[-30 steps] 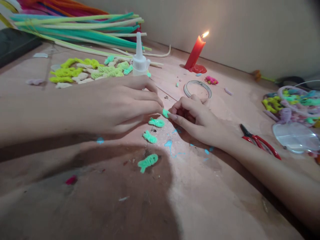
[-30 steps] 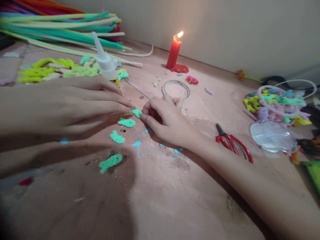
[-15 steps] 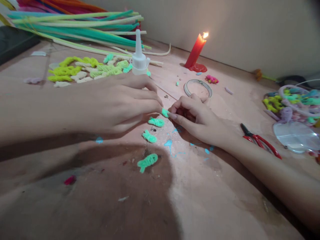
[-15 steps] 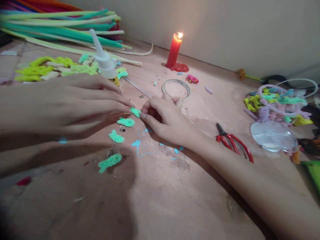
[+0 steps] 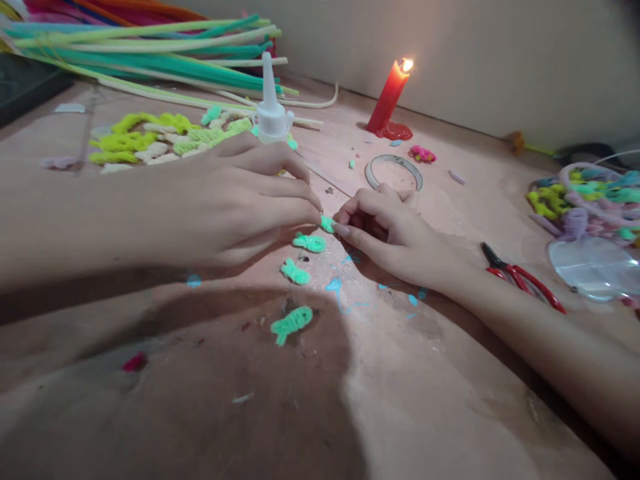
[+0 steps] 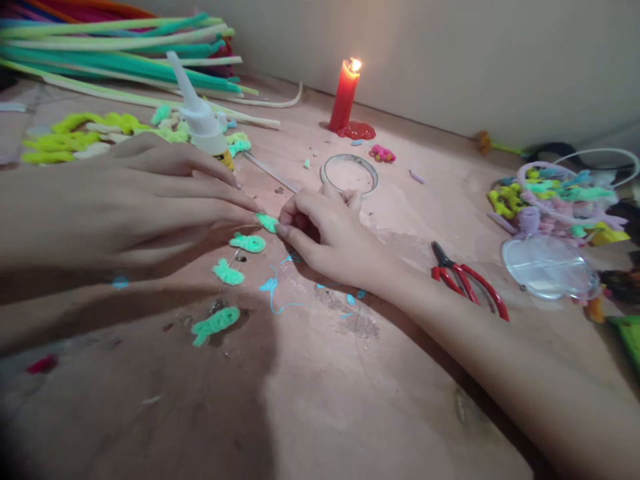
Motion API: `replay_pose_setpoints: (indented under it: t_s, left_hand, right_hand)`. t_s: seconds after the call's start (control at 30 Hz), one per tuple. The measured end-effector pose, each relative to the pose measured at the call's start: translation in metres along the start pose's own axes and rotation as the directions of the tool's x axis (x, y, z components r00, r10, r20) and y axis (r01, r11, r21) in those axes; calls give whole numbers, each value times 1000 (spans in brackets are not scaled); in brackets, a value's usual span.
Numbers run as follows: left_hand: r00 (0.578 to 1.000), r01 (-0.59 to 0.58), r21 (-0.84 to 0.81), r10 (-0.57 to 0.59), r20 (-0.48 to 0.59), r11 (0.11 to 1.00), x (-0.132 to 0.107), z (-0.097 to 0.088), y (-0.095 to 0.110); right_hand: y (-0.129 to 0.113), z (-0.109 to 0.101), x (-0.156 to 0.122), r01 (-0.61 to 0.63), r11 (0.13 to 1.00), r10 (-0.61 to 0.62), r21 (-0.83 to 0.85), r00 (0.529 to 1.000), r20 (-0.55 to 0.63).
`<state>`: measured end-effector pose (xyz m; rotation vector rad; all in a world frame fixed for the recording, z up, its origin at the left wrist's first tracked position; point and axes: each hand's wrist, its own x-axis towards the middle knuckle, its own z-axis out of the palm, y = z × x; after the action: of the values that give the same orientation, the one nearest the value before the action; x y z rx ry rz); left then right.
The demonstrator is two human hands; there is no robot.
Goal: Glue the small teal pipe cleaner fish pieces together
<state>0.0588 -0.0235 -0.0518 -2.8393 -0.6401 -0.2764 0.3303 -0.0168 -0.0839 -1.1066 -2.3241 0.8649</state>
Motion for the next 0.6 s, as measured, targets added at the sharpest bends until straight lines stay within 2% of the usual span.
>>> replay_pose_setpoints:
  t_s: [0.17, 0.37, 0.47, 0.6]
  left_hand:
    - [999, 22, -8, -22, 34, 1000, 9, -4, 4]
    - [1000, 0, -15, 0, -17, 1000, -4, 3, -3]
    - [1000, 25, -8, -25, 10, 1000, -3, 4, -2]
    - [995, 66, -68, -60, 82, 996, 11, -4, 5]
  right_hand:
    - [1, 0, 0, 8, 1000, -8, -2, 1000, -3]
    - [-2, -1, 0, -25, 1000, 25, 3, 1000, 15]
    - [-2, -1, 0, -27, 1000, 27, 1, 1000, 13]
    - [-2, -1, 0, -30, 1000, 30, 0, 999, 11]
